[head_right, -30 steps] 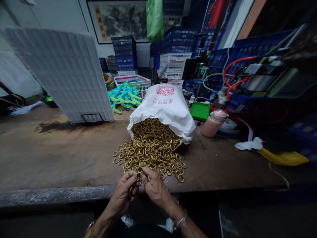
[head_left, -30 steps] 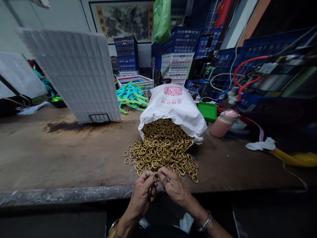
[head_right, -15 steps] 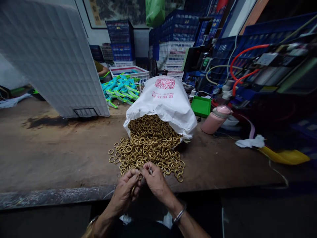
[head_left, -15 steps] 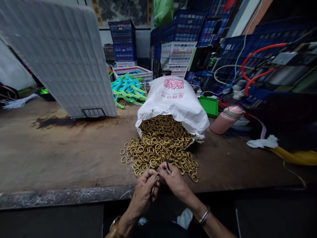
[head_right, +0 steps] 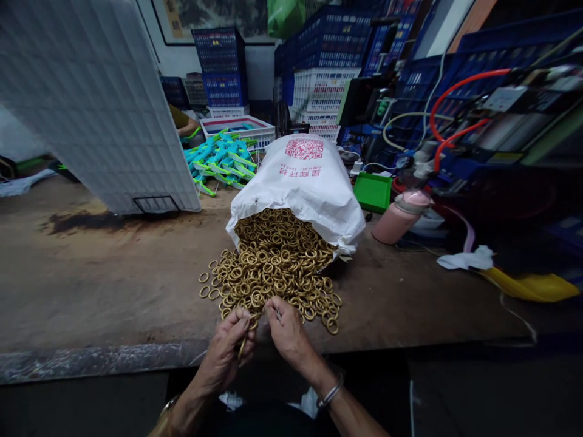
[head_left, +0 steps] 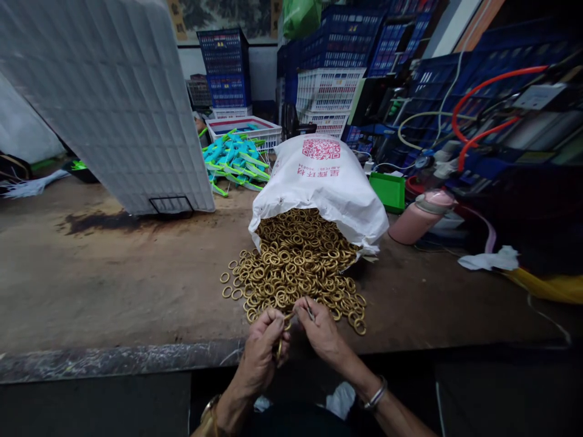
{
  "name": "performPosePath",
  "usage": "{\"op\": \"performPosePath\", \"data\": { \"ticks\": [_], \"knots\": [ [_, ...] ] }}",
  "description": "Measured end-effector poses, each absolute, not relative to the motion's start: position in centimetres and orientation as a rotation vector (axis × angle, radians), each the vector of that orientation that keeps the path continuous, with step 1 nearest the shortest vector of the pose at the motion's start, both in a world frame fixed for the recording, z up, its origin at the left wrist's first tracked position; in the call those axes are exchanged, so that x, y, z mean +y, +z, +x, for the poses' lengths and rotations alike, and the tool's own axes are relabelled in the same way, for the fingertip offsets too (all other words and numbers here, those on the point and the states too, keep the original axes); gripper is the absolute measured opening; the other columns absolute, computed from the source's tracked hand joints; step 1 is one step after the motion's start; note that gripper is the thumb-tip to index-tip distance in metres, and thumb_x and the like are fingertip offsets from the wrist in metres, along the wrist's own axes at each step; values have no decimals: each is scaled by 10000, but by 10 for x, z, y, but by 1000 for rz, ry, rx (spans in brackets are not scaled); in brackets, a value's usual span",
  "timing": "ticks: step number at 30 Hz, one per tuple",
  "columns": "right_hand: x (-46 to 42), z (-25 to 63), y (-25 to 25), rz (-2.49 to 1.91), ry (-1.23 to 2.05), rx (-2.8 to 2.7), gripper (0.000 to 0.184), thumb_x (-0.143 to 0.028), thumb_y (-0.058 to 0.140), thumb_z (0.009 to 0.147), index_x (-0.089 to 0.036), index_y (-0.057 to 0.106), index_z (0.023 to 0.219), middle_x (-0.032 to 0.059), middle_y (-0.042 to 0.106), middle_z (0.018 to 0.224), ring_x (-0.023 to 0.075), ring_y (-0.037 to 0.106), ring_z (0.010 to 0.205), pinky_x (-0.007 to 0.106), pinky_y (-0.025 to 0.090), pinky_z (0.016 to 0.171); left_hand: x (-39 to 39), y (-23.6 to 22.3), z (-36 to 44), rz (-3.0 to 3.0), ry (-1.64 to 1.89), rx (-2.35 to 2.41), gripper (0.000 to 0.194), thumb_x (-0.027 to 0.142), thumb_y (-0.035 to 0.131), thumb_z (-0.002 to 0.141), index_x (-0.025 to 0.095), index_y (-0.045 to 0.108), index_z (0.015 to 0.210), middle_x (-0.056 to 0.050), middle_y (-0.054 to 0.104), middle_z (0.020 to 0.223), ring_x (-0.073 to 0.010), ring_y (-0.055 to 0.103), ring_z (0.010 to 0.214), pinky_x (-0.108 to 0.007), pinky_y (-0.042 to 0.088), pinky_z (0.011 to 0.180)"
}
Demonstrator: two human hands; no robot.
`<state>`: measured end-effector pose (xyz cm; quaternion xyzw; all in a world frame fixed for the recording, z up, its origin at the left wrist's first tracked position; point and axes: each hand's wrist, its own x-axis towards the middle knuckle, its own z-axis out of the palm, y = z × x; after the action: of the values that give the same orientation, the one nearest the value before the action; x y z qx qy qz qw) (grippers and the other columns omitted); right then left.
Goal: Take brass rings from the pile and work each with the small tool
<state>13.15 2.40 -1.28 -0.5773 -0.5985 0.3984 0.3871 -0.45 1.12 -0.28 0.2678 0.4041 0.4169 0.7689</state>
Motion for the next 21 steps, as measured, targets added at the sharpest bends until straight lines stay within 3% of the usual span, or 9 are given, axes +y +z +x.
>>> {"op": "performPosePath", "data": {
  "ticks": [5, 9, 16, 21],
  "knots": [
    [14, 132, -14, -1581, 818, -1847, 133, -155, 377, 769, -190, 489, 707, -17, 530, 617, 108, 460, 573, 209, 307, 556, 13, -4, -2, 619, 959, 872, 349, 482, 598, 694, 198, 401, 744, 81, 472, 535, -12, 324, 341, -135, 217, 359],
    [11, 130, -17, -1676, 766, -2005, 251, -28, 381, 665, -197, 512, 797, -1, 602, 711, 118, 529, 659, 204, 295, 587, 13, -6, -1, 633, 964, 862, 325, 451, 591, 715, 199, 385, 728, 80, 471, 523, -14, 323, 346, -136, 223, 363],
    [14, 147, -20, -2106, 495, -2049, 264, -22, 389, 676, -183, 516, 843, 39, 627, 713, 149, 553, 626, 236, 243, 544, -12, -2, -12, 606, 724, 786, 251, 374, 605, 715, 185, 440, 724, 55, 502, 509, -19, 333, 320, -138, 221, 335],
    [6, 144, -23, -1865, 587, -2052, 275, -9, 398, 646, -197, 501, 819, 21, 626, 767, 148, 571, 717, 217, 309, 614, -34, -26, -27, 425, 383, 825, 165, 267, 620, 666, 156, 498, 675, 12, 535, 500, -40, 363, 300, -136, 182, 279]
  ]
}}
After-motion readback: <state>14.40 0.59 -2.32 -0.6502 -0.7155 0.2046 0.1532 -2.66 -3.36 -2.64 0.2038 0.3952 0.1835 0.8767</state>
